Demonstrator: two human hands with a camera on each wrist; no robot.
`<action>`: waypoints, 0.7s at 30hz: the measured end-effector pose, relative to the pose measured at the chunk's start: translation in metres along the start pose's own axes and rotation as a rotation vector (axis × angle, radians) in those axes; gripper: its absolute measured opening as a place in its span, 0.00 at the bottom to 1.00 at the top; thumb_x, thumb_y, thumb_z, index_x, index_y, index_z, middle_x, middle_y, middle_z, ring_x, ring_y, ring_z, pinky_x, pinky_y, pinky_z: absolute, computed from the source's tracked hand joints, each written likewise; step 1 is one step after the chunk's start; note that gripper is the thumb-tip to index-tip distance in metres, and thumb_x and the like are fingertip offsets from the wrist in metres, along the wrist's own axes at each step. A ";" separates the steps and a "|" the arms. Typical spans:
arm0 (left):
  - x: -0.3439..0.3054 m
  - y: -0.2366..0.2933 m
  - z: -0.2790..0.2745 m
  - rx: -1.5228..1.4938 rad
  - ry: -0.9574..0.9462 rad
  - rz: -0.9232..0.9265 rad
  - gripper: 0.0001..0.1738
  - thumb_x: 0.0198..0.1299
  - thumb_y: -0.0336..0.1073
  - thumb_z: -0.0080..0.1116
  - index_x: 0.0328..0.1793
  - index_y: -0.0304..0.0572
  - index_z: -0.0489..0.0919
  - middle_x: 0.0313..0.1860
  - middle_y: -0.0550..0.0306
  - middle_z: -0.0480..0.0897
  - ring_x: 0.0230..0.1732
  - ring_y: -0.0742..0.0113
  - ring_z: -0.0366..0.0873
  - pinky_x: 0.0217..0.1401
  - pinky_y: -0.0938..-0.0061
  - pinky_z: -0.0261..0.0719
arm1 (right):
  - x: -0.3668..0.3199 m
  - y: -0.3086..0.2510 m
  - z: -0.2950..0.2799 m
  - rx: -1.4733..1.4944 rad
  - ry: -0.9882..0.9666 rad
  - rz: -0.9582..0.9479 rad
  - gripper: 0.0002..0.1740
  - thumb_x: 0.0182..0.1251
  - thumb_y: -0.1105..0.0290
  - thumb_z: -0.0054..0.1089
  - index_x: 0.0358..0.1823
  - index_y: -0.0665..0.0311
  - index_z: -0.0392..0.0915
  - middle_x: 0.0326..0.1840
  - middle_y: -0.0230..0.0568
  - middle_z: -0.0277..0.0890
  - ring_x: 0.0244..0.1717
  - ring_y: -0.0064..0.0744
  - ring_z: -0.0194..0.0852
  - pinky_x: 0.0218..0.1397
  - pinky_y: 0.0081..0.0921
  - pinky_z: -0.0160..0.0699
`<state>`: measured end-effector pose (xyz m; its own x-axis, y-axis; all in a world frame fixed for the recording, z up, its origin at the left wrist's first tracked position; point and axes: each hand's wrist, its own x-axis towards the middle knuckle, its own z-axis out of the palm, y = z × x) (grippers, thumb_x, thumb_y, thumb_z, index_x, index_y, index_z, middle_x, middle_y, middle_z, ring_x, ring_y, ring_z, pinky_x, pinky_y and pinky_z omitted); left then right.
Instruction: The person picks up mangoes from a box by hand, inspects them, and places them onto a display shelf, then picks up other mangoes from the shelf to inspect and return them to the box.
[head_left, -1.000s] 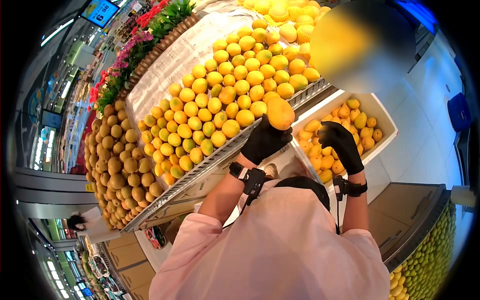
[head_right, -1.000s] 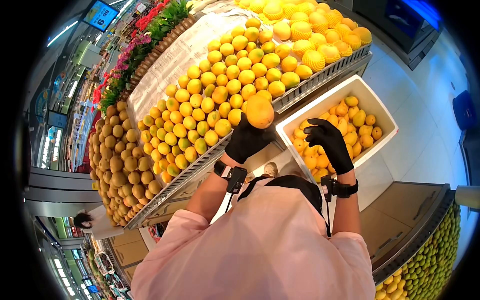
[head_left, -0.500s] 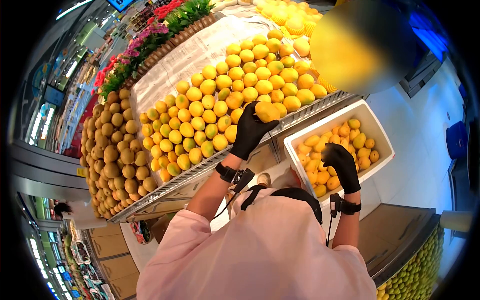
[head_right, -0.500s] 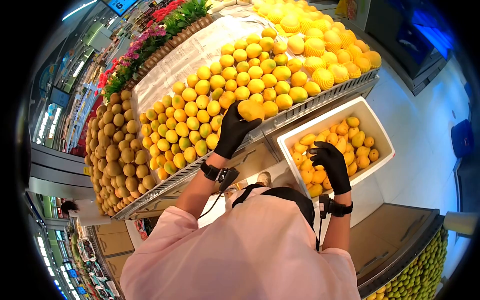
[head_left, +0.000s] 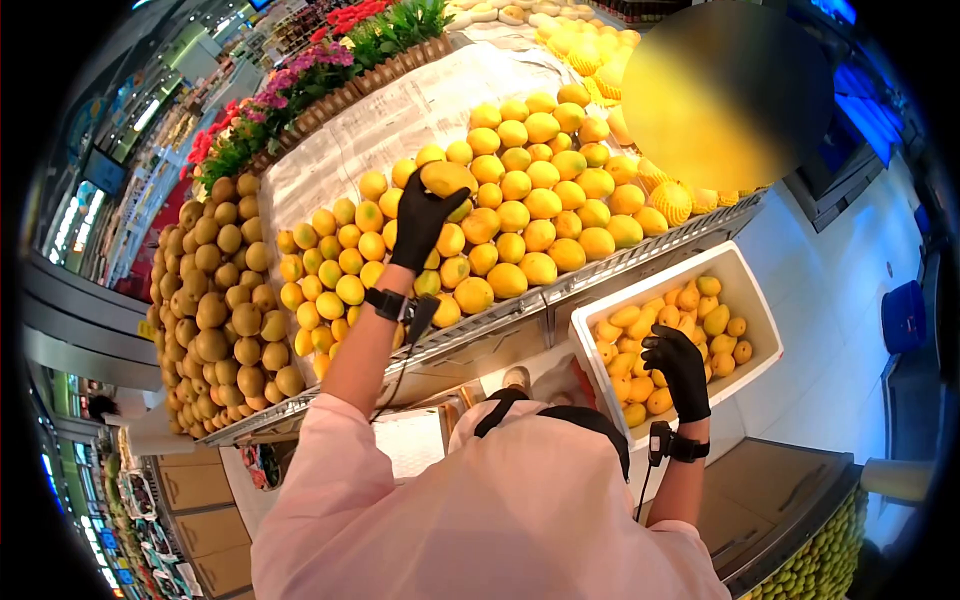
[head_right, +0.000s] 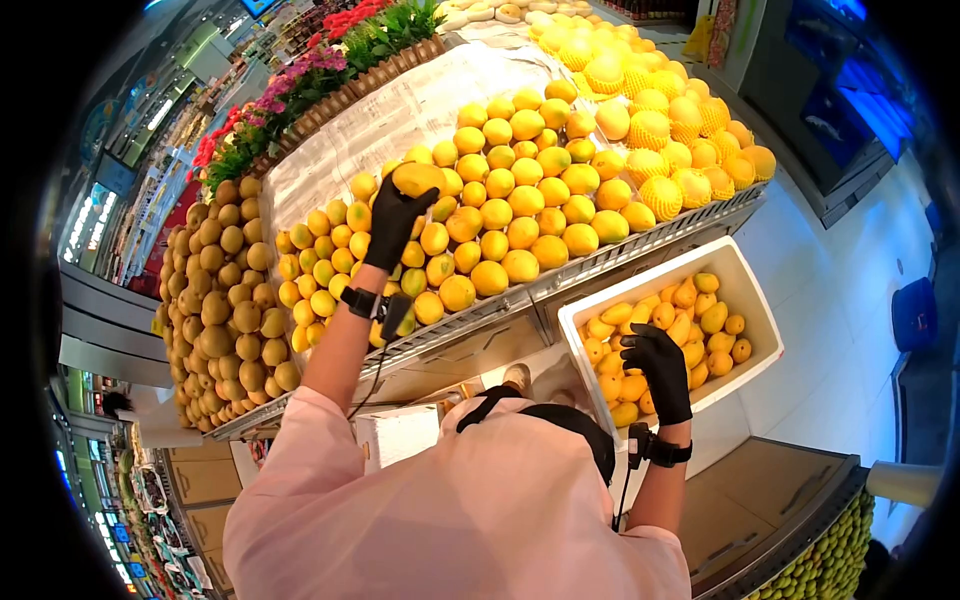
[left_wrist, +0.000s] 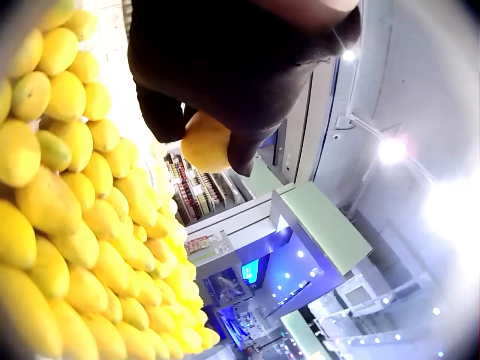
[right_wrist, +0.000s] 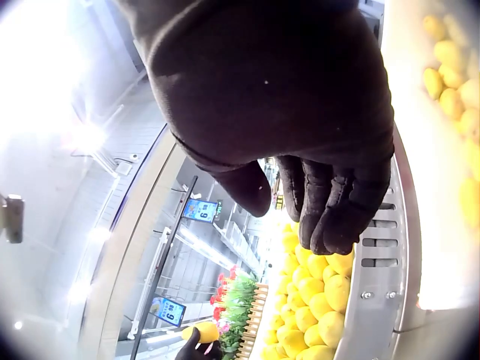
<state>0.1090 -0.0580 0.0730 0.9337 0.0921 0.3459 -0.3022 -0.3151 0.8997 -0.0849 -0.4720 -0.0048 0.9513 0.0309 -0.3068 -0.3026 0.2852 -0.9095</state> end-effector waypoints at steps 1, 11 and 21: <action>0.013 -0.002 -0.007 -0.035 0.013 -0.012 0.34 0.50 0.37 0.75 0.60 0.34 0.71 0.50 0.52 0.80 0.51 0.64 0.80 0.54 0.70 0.80 | 0.003 0.001 0.001 -0.005 0.009 0.002 0.16 0.69 0.72 0.54 0.56 0.68 0.74 0.43 0.41 0.81 0.38 0.26 0.81 0.41 0.20 0.81; 0.168 -0.075 -0.049 0.075 -0.108 -0.189 0.33 0.46 0.41 0.77 0.54 0.40 0.71 0.39 0.56 0.81 0.31 0.69 0.81 0.32 0.74 0.82 | 0.023 0.016 0.015 0.091 0.126 0.034 0.17 0.71 0.70 0.54 0.57 0.69 0.73 0.44 0.44 0.81 0.38 0.30 0.81 0.41 0.23 0.82; 0.259 -0.156 -0.022 0.779 -0.416 -0.150 0.38 0.39 0.51 0.75 0.55 0.42 0.72 0.44 0.44 0.83 0.40 0.53 0.84 0.43 0.64 0.83 | 0.030 0.021 0.037 0.082 0.290 0.021 0.17 0.69 0.70 0.55 0.57 0.70 0.74 0.43 0.43 0.81 0.37 0.31 0.82 0.40 0.24 0.83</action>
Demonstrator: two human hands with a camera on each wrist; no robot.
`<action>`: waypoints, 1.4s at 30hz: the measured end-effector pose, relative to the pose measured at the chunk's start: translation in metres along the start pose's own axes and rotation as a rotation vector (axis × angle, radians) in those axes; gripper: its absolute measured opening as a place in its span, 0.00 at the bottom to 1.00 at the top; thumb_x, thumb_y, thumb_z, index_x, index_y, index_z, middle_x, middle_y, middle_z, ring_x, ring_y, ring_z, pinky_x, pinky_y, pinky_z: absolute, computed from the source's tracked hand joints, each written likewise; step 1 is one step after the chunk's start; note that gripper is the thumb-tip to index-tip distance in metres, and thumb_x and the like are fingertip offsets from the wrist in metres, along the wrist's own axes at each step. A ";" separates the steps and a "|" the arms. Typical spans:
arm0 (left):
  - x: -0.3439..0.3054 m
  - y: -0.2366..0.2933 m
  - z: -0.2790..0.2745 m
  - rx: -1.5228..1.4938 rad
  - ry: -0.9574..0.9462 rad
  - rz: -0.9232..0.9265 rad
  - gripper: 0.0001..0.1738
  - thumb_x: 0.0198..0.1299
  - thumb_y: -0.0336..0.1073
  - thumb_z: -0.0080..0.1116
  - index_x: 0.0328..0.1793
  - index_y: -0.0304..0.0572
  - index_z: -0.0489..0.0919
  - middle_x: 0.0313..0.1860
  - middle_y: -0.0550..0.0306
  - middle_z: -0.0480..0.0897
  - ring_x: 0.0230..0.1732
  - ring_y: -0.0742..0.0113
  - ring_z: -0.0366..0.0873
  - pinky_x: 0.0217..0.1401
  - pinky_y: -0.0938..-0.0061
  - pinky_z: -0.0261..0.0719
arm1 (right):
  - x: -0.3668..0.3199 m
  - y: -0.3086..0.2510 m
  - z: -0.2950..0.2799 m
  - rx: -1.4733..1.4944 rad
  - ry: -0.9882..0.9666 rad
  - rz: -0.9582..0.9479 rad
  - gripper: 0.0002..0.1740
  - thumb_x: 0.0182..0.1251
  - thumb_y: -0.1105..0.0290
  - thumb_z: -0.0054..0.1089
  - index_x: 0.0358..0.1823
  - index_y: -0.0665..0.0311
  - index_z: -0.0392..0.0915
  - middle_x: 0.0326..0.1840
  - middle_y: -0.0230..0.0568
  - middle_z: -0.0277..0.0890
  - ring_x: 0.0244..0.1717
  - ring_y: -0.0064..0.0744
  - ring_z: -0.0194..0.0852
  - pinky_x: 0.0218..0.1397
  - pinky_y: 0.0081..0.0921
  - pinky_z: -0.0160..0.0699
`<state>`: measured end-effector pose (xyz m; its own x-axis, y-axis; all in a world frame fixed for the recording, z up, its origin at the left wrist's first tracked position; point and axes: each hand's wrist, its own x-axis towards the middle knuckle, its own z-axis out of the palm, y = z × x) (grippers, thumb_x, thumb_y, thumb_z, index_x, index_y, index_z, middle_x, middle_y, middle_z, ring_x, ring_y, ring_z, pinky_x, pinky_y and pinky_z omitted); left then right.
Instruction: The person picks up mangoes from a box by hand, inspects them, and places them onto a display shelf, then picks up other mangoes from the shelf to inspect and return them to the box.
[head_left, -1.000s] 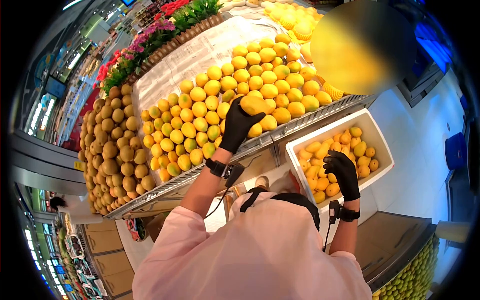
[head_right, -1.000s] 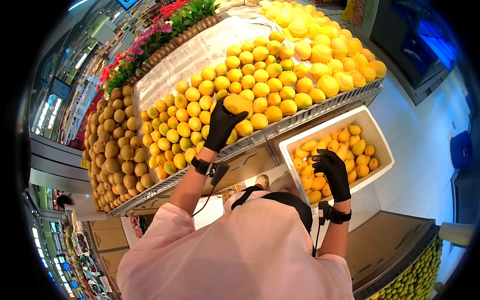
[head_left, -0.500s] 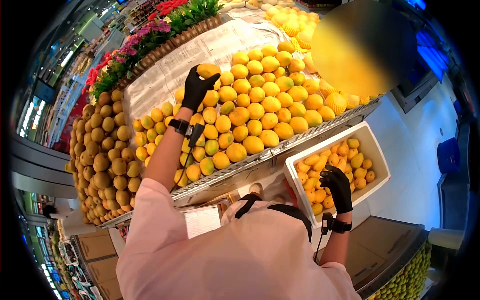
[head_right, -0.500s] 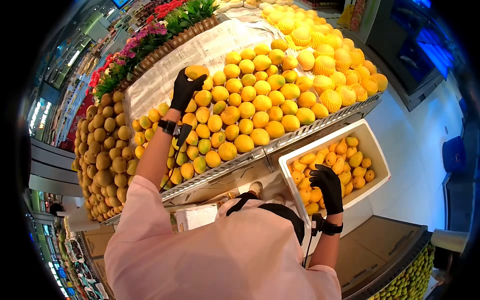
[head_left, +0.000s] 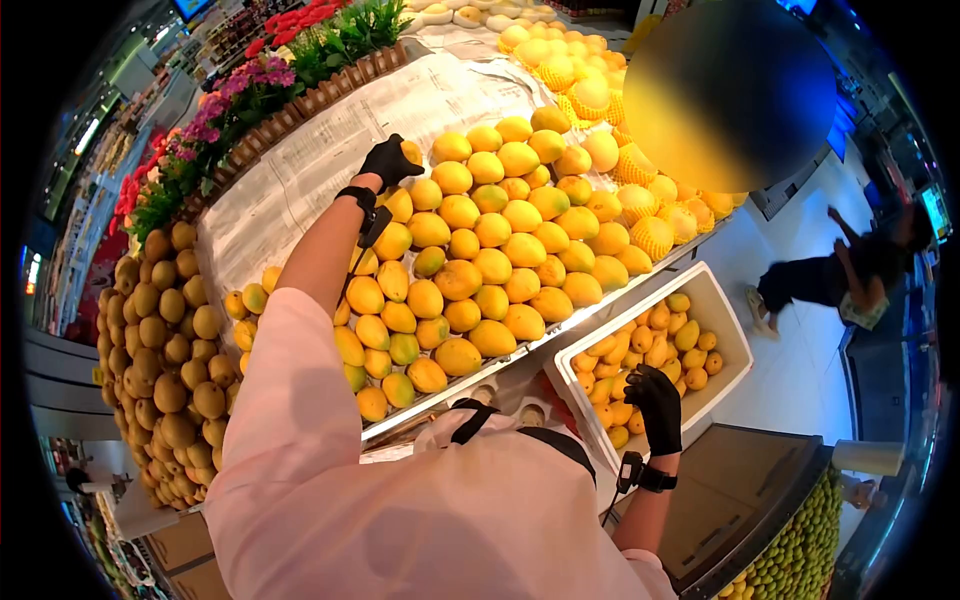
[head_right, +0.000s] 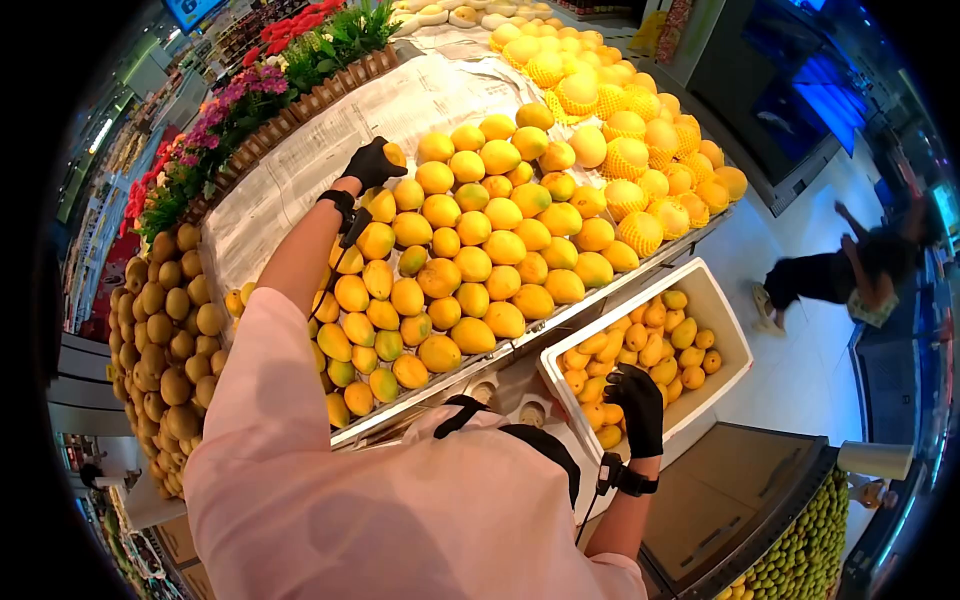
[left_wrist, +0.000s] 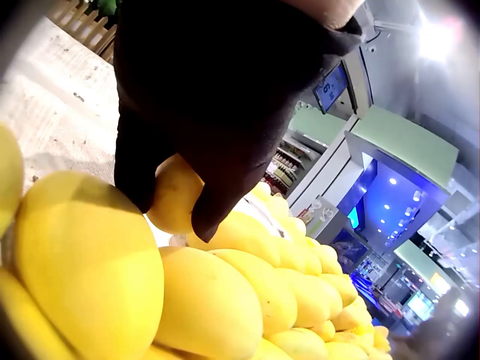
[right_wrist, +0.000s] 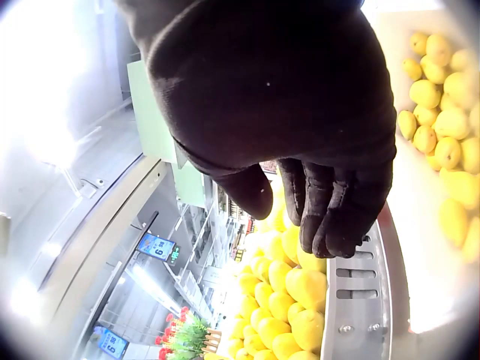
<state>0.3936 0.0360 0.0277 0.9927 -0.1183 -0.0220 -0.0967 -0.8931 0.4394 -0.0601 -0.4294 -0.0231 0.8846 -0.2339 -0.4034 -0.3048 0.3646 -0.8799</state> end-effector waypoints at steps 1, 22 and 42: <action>0.006 0.000 0.001 0.043 -0.039 -0.008 0.39 0.39 0.51 0.75 0.56 0.42 0.72 0.47 0.43 0.83 0.45 0.51 0.83 0.47 0.64 0.82 | -0.001 0.001 0.002 -0.001 0.014 -0.001 0.17 0.69 0.70 0.55 0.57 0.70 0.74 0.43 0.43 0.81 0.37 0.31 0.82 0.40 0.24 0.83; 0.026 -0.001 0.002 0.273 -0.246 0.257 0.35 0.48 0.36 0.73 0.64 0.47 0.71 0.56 0.45 0.81 0.56 0.48 0.79 0.59 0.62 0.78 | 0.005 0.017 0.007 0.074 0.020 0.053 0.19 0.70 0.68 0.54 0.58 0.69 0.72 0.45 0.45 0.81 0.41 0.33 0.82 0.42 0.25 0.83; 0.002 0.033 -0.004 0.341 -0.009 0.077 0.30 0.50 0.36 0.73 0.61 0.47 0.75 0.51 0.46 0.83 0.53 0.49 0.81 0.56 0.62 0.79 | -0.035 0.021 -0.063 0.070 0.122 -0.021 0.18 0.70 0.69 0.54 0.58 0.70 0.73 0.44 0.46 0.82 0.39 0.34 0.83 0.39 0.27 0.84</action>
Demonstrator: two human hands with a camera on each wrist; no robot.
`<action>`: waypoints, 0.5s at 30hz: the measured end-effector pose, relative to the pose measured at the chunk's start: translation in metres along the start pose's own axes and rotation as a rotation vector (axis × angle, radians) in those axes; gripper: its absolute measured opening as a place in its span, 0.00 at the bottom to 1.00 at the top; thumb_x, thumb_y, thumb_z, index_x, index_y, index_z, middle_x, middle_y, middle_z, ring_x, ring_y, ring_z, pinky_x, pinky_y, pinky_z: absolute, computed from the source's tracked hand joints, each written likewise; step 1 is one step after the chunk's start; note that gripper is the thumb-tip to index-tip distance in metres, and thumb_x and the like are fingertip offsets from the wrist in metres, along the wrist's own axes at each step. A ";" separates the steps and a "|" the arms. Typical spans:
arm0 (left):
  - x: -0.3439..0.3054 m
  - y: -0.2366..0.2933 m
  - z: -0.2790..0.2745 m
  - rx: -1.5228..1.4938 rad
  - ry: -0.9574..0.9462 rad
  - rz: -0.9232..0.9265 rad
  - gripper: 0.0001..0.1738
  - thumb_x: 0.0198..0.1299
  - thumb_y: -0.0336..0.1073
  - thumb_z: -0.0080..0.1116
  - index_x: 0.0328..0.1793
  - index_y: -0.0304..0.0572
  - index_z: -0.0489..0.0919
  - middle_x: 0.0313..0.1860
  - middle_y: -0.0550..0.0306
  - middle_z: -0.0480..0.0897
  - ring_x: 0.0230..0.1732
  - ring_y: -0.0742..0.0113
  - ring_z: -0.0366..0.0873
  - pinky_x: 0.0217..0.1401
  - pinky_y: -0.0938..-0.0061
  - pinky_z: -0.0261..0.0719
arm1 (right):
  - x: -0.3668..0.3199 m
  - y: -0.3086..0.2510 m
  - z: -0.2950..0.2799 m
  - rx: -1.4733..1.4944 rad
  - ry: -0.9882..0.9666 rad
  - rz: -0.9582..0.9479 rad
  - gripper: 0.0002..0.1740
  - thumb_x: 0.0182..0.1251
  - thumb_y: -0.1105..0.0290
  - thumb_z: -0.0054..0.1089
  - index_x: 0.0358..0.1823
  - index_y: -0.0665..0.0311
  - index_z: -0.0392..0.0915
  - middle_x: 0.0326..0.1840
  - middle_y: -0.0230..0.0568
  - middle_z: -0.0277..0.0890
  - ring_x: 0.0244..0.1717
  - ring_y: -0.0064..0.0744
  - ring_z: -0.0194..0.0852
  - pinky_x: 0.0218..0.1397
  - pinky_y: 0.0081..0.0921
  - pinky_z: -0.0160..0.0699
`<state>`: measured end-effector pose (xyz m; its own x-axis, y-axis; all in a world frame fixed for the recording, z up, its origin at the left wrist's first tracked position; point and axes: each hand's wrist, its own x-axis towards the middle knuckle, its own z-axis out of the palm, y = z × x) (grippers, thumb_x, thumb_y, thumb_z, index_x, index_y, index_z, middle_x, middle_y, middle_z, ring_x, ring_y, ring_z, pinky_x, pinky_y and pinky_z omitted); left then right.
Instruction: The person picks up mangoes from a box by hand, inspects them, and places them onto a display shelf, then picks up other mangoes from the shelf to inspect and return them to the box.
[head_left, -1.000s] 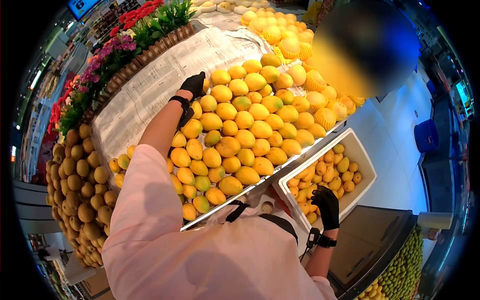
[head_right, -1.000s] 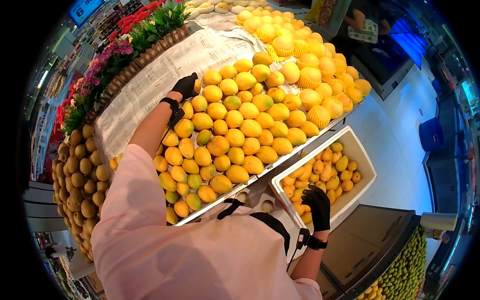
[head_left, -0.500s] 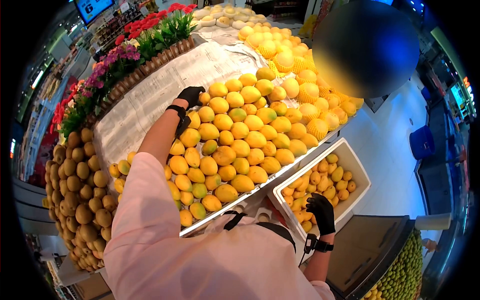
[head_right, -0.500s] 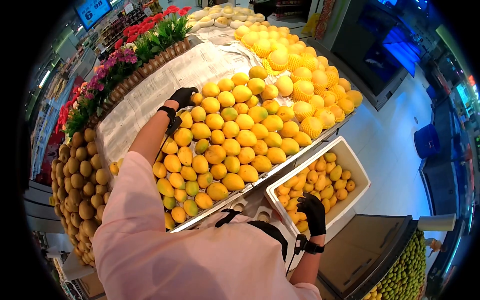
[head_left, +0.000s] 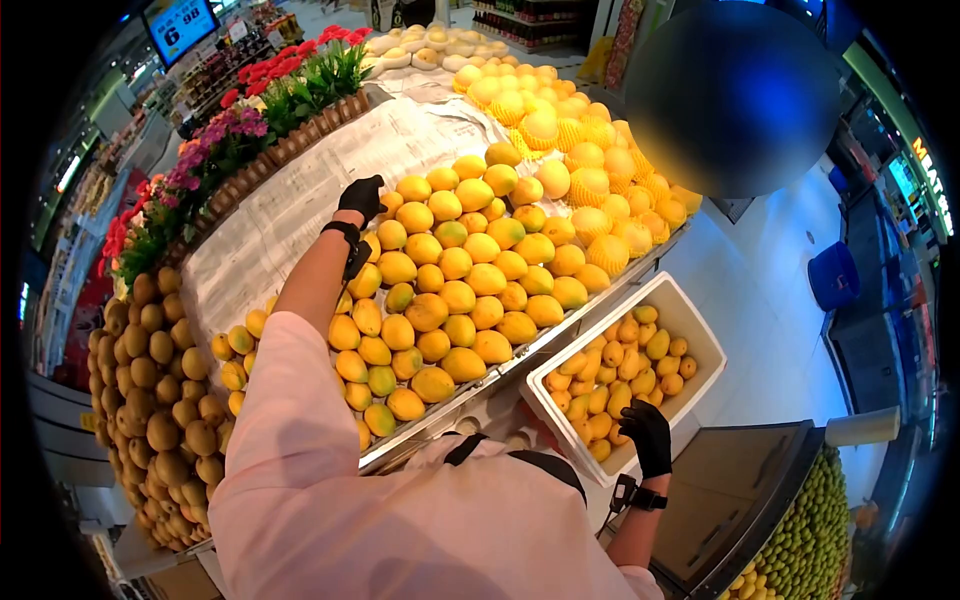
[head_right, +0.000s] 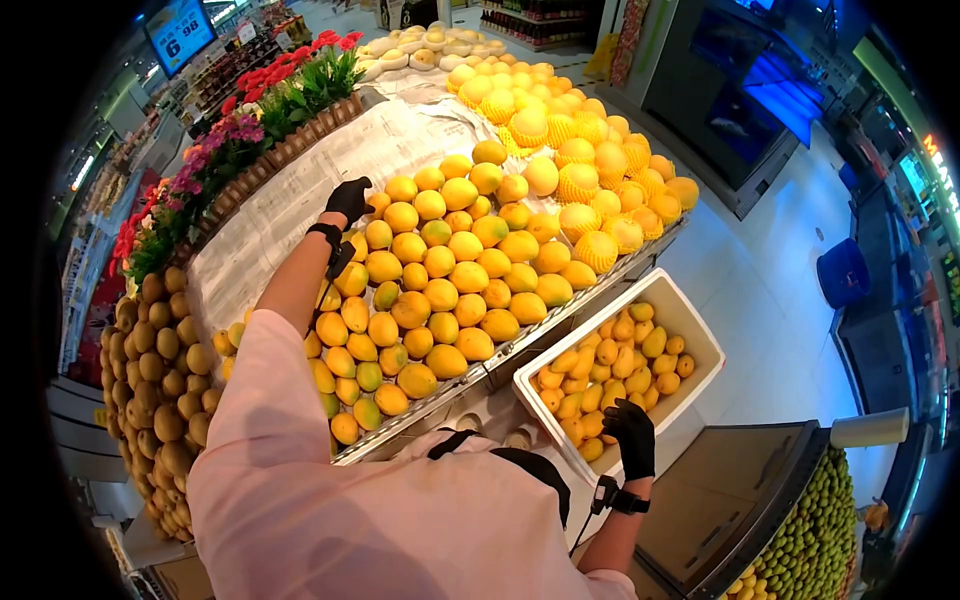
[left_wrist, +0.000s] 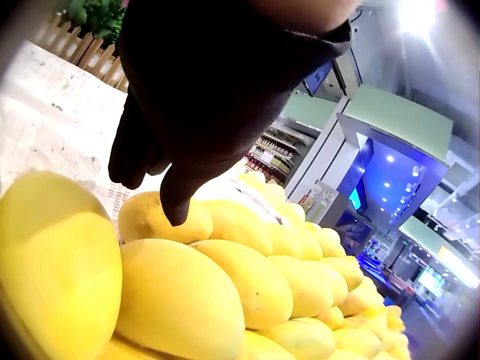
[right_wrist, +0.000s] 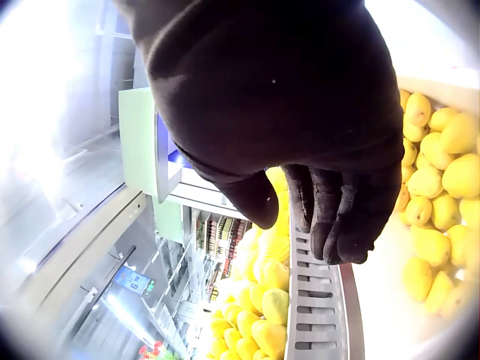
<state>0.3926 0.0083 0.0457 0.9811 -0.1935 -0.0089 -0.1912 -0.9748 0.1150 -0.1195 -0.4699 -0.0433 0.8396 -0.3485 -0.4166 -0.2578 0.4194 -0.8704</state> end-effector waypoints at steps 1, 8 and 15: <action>-0.004 0.001 -0.006 -0.026 0.023 -0.015 0.29 0.51 0.36 0.72 0.60 0.46 0.75 0.51 0.45 0.83 0.53 0.49 0.81 0.56 0.62 0.79 | 0.000 0.004 -0.007 0.010 0.008 -0.007 0.17 0.71 0.69 0.53 0.57 0.70 0.73 0.44 0.47 0.82 0.39 0.35 0.84 0.39 0.27 0.85; -0.041 0.018 -0.024 -0.443 0.430 0.119 0.14 0.63 0.40 0.59 0.51 0.40 0.80 0.40 0.44 0.85 0.43 0.55 0.85 0.45 0.68 0.80 | 0.013 0.019 -0.036 -0.016 0.057 0.105 0.18 0.69 0.66 0.56 0.56 0.68 0.74 0.44 0.43 0.81 0.38 0.36 0.83 0.41 0.27 0.83; -0.119 0.049 -0.022 -1.205 0.370 0.122 0.14 0.72 0.39 0.50 0.42 0.37 0.80 0.30 0.58 0.83 0.27 0.75 0.77 0.29 0.79 0.74 | 0.049 0.102 -0.092 0.156 0.229 0.280 0.23 0.60 0.59 0.69 0.53 0.61 0.76 0.45 0.40 0.79 0.44 0.43 0.82 0.46 0.39 0.85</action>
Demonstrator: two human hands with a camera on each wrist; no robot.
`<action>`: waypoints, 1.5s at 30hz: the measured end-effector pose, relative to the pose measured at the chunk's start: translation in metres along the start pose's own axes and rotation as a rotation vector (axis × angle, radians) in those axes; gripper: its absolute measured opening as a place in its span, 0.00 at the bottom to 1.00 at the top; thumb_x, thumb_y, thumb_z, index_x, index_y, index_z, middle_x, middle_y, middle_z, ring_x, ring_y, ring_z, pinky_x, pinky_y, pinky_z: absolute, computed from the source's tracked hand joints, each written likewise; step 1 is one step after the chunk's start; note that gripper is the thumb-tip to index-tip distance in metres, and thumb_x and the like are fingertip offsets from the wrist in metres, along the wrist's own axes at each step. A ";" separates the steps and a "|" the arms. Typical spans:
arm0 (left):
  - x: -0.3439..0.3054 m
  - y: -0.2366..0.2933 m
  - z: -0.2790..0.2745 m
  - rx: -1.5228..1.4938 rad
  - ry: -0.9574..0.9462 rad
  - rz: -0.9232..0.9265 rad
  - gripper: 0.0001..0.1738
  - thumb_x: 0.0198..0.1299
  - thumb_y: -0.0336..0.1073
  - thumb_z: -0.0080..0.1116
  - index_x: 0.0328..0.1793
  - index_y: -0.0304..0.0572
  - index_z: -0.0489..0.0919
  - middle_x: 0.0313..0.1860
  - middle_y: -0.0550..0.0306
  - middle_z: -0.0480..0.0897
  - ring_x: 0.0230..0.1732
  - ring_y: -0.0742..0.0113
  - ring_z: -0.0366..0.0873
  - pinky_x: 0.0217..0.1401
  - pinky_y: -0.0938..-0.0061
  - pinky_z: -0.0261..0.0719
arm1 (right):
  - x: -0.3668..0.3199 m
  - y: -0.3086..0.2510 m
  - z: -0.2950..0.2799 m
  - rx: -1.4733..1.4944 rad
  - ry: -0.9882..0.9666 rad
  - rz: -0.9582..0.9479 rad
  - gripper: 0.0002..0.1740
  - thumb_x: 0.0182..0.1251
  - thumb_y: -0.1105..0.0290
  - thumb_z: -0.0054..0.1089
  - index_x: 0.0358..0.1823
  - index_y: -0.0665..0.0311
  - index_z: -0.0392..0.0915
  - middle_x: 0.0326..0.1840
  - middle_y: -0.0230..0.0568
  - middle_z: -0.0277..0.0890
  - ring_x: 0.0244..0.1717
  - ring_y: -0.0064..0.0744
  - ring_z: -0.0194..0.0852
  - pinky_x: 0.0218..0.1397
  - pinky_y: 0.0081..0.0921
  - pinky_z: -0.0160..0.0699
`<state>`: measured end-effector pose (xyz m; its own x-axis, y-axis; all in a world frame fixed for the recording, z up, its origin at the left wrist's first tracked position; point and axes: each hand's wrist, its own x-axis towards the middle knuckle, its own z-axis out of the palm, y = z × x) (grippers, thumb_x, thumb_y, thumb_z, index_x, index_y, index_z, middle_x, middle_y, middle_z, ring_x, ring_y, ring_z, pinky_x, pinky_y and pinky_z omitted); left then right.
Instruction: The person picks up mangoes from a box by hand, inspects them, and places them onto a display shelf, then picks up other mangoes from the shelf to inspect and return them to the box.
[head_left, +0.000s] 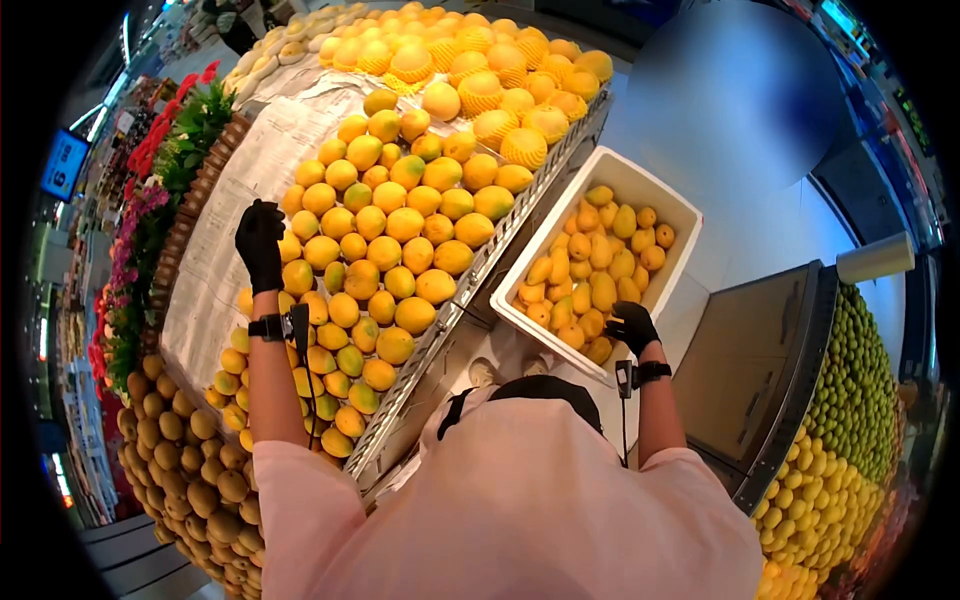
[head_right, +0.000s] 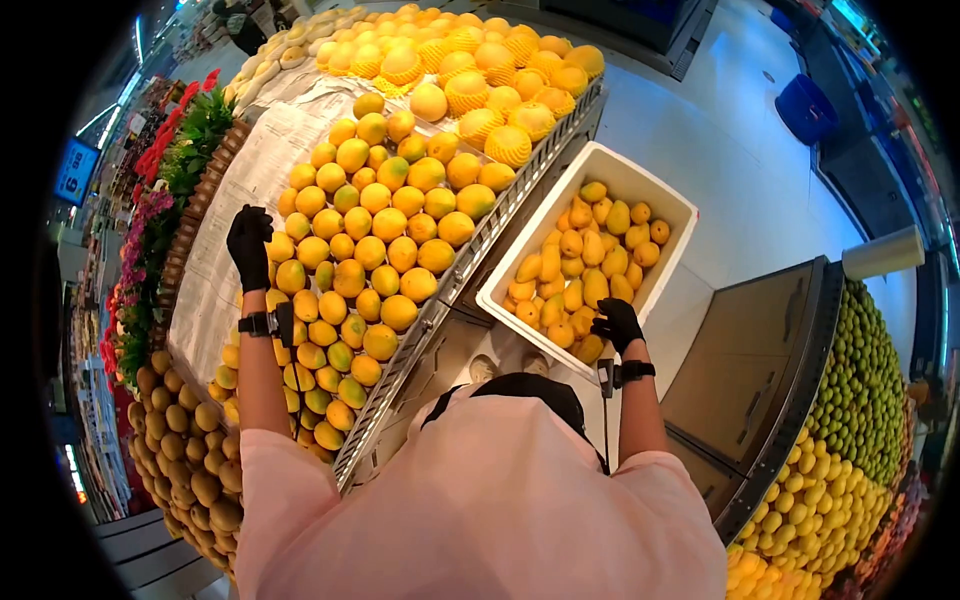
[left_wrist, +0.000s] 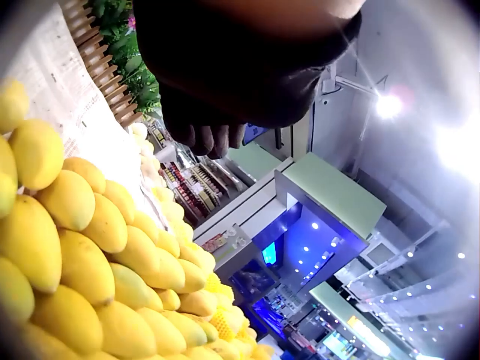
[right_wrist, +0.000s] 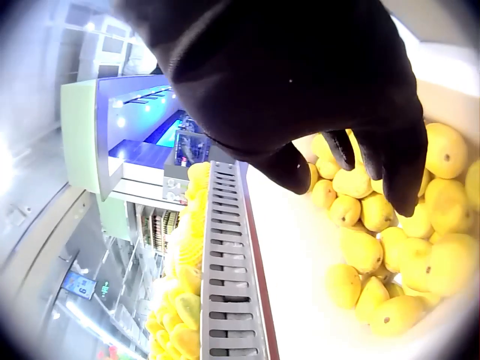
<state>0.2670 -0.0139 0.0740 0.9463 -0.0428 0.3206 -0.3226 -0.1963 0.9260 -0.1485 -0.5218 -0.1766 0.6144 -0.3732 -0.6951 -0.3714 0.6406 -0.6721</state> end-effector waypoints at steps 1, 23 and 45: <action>-0.017 0.005 0.004 -0.003 -0.007 0.007 0.14 0.73 0.39 0.49 0.42 0.36 0.80 0.29 0.58 0.83 0.26 0.75 0.76 0.29 0.80 0.74 | 0.017 0.021 -0.018 -0.323 -0.041 -0.261 0.25 0.56 0.61 0.73 0.52 0.63 0.77 0.45 0.41 0.80 0.44 0.42 0.82 0.47 0.36 0.84; -0.308 0.035 0.081 -0.071 -0.142 -0.538 0.11 0.73 0.36 0.45 0.54 0.38 0.73 0.29 0.54 0.81 0.24 0.72 0.75 0.28 0.78 0.73 | 0.086 0.022 0.012 -0.565 0.172 0.220 0.22 0.66 0.57 0.57 0.58 0.56 0.72 0.53 0.53 0.75 0.49 0.56 0.78 0.48 0.49 0.83; -0.394 0.059 0.083 -0.135 -0.006 -0.575 0.16 0.73 0.36 0.45 0.62 0.35 0.68 0.36 0.49 0.82 0.29 0.70 0.77 0.34 0.76 0.77 | 0.149 0.032 0.046 -2.384 0.001 -0.037 0.24 0.72 0.61 0.47 0.65 0.61 0.74 0.72 0.43 0.65 0.71 0.46 0.61 0.73 0.47 0.49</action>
<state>-0.1227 -0.0900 -0.0143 0.9700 0.0282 -0.2414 0.2428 -0.0628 0.9681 -0.0363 -0.5259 -0.2903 0.6367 -0.3624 -0.6806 -0.2020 -0.9302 0.3064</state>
